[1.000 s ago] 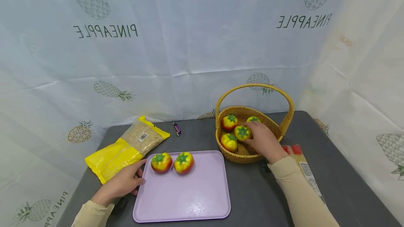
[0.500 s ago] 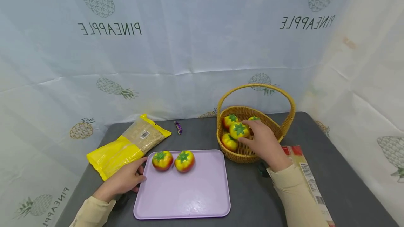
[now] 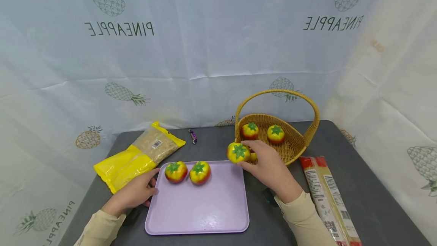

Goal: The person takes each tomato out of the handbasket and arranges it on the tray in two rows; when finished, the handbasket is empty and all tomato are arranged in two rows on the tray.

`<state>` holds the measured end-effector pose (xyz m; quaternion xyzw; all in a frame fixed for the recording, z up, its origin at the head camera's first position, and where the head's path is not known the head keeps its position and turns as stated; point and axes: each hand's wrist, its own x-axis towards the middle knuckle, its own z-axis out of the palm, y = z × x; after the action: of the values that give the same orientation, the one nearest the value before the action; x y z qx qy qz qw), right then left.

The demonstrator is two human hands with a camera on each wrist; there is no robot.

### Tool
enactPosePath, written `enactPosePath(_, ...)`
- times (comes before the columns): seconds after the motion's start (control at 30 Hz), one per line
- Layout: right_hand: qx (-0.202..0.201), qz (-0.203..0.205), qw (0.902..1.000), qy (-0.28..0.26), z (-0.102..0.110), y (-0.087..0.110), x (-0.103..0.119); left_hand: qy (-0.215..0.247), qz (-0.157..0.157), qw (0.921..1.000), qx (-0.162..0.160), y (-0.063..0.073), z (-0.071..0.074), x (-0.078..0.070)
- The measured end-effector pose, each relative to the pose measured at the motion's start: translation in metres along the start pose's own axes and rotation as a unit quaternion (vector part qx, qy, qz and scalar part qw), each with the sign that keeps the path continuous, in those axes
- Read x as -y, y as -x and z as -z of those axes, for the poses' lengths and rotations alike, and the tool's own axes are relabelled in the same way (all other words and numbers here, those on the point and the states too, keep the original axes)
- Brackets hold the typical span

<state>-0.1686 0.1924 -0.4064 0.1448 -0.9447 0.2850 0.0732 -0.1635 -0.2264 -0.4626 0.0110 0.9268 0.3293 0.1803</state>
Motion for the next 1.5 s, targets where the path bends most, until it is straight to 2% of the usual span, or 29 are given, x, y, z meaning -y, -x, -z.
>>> enactPosePath(0.2,0.018,0.006,0.9998,0.002,-0.012,0.004,0.014,-0.003,0.002,1.0,0.004,-0.001,0.001,-0.002)
enactPosePath(0.53,0.061,0.004,0.998,0.018,-0.034,0.008,0.019,-0.008,0.004,0.9999,0.005,0.0,0.0,-0.001)
enactPosePath(0.73,0.069,0.012,0.997,0.032,-0.045,0.007,0.022,-0.006,0.001,1.0,0.002,0.0,0.001,-0.001)
enactPosePath(0.87,0.078,0.0,0.9963,0.036,-0.055,0.008,0.022,-0.002,-0.004,1.0,0.002,-0.001,0.0,-0.002)
enactPosePath(1.07,0.085,0.003,0.9956,0.039,-0.067,0.009,0.022,-0.002,0.004,1.0,0.003,0.0,0.0,0.001)
enactPosePath(1.5,0.084,-0.012,0.9949,0.055,-0.072,0.007,0.019,0.004,0.002,1.0,0.004,-0.001,-0.001,0.0)
